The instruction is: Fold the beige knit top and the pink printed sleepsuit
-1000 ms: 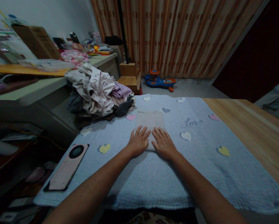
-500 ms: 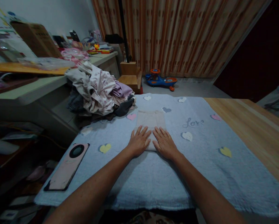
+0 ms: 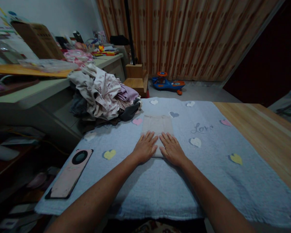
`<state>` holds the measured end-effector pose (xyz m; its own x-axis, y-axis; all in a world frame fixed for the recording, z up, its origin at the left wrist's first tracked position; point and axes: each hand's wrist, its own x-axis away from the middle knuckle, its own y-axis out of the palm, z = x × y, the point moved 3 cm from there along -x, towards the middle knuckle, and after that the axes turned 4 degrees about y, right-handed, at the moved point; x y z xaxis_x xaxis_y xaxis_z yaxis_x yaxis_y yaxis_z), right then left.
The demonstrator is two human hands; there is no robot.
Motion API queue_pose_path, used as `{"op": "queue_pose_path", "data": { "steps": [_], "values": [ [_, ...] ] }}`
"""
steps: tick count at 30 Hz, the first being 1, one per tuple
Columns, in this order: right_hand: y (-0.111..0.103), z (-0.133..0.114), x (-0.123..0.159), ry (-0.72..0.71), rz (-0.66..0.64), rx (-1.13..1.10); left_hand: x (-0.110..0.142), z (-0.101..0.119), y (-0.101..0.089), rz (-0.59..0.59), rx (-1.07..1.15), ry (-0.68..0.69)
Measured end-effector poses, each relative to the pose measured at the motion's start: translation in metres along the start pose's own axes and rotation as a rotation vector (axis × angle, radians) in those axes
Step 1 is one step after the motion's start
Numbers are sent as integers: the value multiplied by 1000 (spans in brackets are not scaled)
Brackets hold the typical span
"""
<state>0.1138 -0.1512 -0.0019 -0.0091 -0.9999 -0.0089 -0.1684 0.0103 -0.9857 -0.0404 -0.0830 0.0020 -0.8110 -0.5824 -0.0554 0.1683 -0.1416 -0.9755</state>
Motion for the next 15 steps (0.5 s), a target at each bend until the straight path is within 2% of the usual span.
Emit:
{"op": "queue_pose_path", "data": {
  "steps": [11,15],
  "values": [
    [1,5,-1,-23,30,-66,-1,0,-1,-17,6,2],
    [3,10,-5,-5,96,-102,0,0,0,-9,9,-4]
  ]
}}
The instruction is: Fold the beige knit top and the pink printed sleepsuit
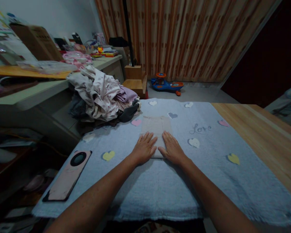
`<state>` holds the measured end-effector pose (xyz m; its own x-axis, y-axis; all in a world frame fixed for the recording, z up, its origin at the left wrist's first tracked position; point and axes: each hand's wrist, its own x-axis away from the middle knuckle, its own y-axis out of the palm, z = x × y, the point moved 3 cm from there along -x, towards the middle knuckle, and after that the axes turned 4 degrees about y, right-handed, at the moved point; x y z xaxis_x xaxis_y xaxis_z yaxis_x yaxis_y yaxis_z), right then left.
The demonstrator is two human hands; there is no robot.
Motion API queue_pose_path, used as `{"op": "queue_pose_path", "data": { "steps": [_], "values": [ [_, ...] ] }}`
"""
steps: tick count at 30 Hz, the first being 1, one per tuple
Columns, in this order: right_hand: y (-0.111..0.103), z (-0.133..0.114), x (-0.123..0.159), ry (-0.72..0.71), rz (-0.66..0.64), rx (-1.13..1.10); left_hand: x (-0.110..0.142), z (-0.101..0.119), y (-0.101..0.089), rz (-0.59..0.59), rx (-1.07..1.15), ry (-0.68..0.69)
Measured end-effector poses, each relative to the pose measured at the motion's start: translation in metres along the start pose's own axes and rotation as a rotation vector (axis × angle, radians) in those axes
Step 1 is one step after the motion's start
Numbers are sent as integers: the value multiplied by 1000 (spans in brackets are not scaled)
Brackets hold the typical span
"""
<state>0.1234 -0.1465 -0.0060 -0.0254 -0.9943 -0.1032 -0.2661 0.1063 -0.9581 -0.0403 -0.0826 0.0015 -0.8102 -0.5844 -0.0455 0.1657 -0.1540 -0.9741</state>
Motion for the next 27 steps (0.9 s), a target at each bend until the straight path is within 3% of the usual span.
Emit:
{"op": "queue_pose_path", "data": {
  "steps": [7,21,27],
  "values": [
    [5,2,-1,34,-23,5,1,-1,2,27,7,-1],
    [-4,-3,0,69,-79,35,1,-3,-1,-8,55,10],
    [-17,-11,18,-98,-87,14,18,-6,-11,-65,72,82]
  ]
}}
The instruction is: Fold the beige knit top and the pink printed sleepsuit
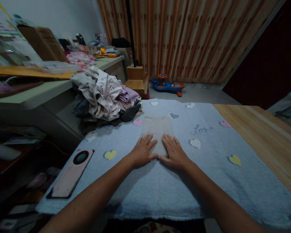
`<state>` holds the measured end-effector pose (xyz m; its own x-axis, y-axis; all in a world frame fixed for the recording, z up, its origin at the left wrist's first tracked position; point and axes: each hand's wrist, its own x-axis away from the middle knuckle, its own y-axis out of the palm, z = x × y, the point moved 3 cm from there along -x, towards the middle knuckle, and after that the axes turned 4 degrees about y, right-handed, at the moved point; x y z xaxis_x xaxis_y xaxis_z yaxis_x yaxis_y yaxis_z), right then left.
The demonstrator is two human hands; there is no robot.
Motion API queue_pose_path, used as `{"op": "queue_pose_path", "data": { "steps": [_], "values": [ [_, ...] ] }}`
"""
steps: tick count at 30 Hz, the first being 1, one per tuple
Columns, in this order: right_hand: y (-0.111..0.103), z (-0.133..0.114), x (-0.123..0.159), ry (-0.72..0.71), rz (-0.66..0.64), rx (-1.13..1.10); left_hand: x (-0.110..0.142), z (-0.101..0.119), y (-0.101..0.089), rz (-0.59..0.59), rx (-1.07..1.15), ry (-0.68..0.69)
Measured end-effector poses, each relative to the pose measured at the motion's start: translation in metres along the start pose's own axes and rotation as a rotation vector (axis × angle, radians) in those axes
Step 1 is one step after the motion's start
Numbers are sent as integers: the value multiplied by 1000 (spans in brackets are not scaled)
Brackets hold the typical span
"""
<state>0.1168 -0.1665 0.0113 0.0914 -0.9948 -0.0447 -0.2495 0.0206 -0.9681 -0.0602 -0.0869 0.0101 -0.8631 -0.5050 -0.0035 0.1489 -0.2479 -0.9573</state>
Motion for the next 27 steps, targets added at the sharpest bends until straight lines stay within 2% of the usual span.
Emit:
{"op": "queue_pose_path", "data": {
  "steps": [7,14,19,23,27],
  "values": [
    [-1,-3,4,-92,-57,5,7,-2,-6,-59,-44,30],
    [0,-22,-2,-34,-55,101,1,11,-14,-86,-112,33],
    [-9,-26,-5,-54,-47,112,3,16,-17,-100,-113,-2],
    [-23,-23,-10,-58,-63,74,9,1,-24,-6,33,63],
    [-34,-16,-16,-34,-81,39,21,-31,-27,118,233,58]
  ]
}}
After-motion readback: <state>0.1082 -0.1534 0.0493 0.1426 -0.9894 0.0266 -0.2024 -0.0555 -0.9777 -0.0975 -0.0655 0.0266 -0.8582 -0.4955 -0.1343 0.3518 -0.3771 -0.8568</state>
